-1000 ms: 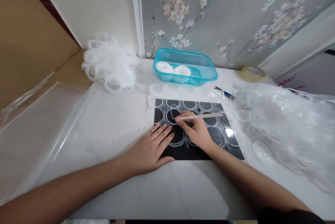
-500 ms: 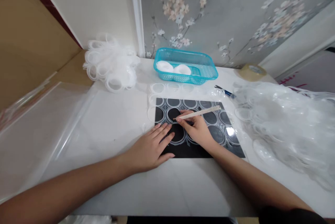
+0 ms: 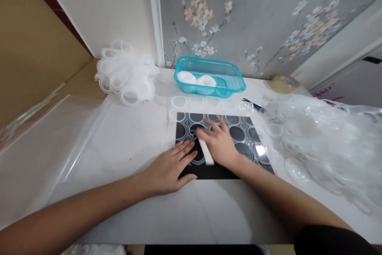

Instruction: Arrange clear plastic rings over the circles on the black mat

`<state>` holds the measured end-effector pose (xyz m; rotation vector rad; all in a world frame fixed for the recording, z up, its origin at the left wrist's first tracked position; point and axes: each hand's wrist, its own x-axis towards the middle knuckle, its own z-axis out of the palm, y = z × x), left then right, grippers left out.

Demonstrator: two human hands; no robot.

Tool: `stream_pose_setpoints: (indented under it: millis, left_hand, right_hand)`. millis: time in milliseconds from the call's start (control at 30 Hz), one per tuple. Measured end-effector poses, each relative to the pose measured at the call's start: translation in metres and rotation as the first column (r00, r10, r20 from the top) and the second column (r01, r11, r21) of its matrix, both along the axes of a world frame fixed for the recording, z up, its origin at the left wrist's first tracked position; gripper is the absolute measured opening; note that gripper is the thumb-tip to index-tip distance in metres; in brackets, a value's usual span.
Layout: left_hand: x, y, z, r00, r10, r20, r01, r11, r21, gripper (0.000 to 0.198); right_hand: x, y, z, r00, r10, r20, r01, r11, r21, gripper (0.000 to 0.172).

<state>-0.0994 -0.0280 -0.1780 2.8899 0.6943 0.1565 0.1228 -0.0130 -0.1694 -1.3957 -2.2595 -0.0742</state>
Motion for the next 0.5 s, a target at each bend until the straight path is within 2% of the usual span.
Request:
stream_pose_setpoints:
  millis: [67, 133, 167, 233, 267, 333, 433, 500]
  left_hand:
    - [-0.001, 0.001, 0.002, 1.0, 0.003, 0.007, -0.003, 0.999, -0.037, 0.061]
    - [-0.003, 0.002, 0.003, 1.0, 0.011, 0.014, -0.01, 0.998, -0.056, 0.061]
    - [-0.004, 0.003, 0.003, 1.0, 0.015, 0.014, -0.014, 0.998, -0.061, 0.061]
    - [-0.006, 0.004, 0.003, 1.0, 0.021, 0.015, -0.02, 0.998, -0.066, 0.061]
    - [-0.007, 0.004, 0.002, 1.0, 0.026, 0.017, -0.025, 0.997, -0.067, 0.06]
    - [-0.007, 0.006, 0.0, 0.999, 0.031, 0.023, -0.03, 0.998, -0.058, 0.058]
    - [-0.003, 0.007, 0.001, 0.999, 0.016, 0.045, -0.016, 1.0, -0.011, 0.054]
    - [0.0, 0.007, 0.006, 0.996, -0.017, 0.087, 0.014, 0.999, 0.039, 0.05]
  right_hand:
    - [0.021, 0.021, 0.018, 0.972, -0.22, -0.086, 0.228, 0.968, 0.108, 0.022]
    - [0.044, 0.033, 0.033, 0.865, -0.438, -0.242, 0.483, 0.86, 0.168, 0.02]
    - [0.053, 0.032, 0.036, 0.839, -0.466, -0.283, 0.523, 0.834, 0.178, 0.02]
    - [0.064, 0.018, 0.032, 0.868, -0.414, -0.274, 0.458, 0.881, 0.12, 0.02]
    - [0.065, 0.008, 0.024, 0.899, -0.357, -0.252, 0.385, 0.92, 0.071, 0.02]
    - [0.064, -0.015, 0.004, 0.928, -0.281, -0.244, 0.282, 0.959, -0.034, 0.019]
    - [0.058, -0.035, -0.017, 0.899, -0.257, -0.354, 0.206, 0.963, -0.174, 0.018]
    - [0.057, -0.035, -0.017, 0.861, -0.253, -0.442, 0.157, 0.957, -0.243, 0.019]
